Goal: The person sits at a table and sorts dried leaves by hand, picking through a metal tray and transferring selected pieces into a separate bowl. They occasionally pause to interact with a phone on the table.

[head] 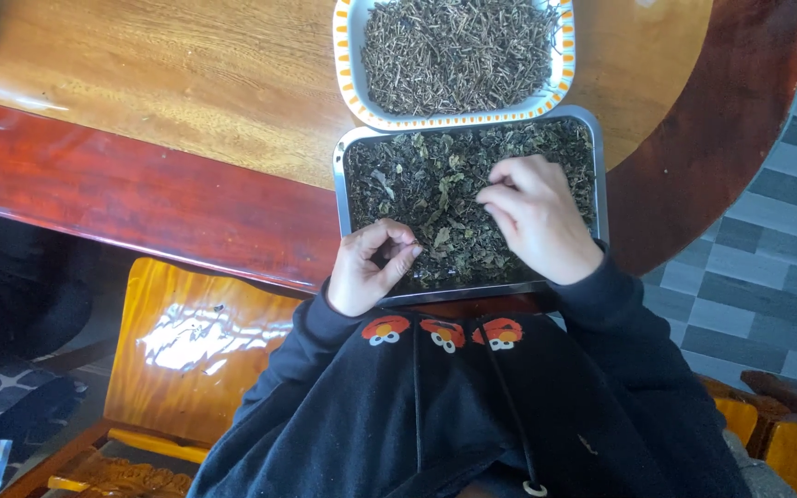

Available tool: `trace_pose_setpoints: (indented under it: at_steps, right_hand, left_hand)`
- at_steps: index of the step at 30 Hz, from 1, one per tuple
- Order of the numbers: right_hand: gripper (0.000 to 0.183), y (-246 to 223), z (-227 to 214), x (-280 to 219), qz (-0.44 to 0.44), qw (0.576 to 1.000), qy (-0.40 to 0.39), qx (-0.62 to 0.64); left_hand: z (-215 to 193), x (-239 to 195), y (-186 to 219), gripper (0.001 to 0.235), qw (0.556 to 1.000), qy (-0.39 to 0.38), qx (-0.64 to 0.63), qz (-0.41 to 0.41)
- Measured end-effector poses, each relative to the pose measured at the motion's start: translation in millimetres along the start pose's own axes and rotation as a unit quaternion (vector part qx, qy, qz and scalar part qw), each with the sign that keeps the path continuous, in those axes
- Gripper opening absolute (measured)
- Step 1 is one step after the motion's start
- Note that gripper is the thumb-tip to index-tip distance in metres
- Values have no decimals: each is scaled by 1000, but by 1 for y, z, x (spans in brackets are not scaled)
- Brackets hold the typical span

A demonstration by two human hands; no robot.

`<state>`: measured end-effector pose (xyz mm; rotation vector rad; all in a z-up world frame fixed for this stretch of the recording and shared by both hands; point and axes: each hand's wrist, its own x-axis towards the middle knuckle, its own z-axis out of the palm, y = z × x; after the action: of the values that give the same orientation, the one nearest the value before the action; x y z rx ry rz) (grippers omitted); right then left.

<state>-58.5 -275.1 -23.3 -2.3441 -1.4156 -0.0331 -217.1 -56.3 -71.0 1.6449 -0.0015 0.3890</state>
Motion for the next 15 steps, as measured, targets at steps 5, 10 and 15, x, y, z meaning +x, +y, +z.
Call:
trace_pose_setpoints:
  at_steps: [5, 10, 15]
  right_hand:
    - [6, -12, 11, 12, -23, 999, -36, -32]
    - [5, -8, 21, 8, -20, 998, -46, -41]
    - [10, -5, 20, 1, -17, 997, -52, -54]
  left_hand:
    - [-2, 1, 2, 8, 1000, -6, -6, 10]
    - [-5, 2, 9, 7, 999, -22, 14, 18]
    - [-9, 11, 19, 7, 998, -28, 50, 26]
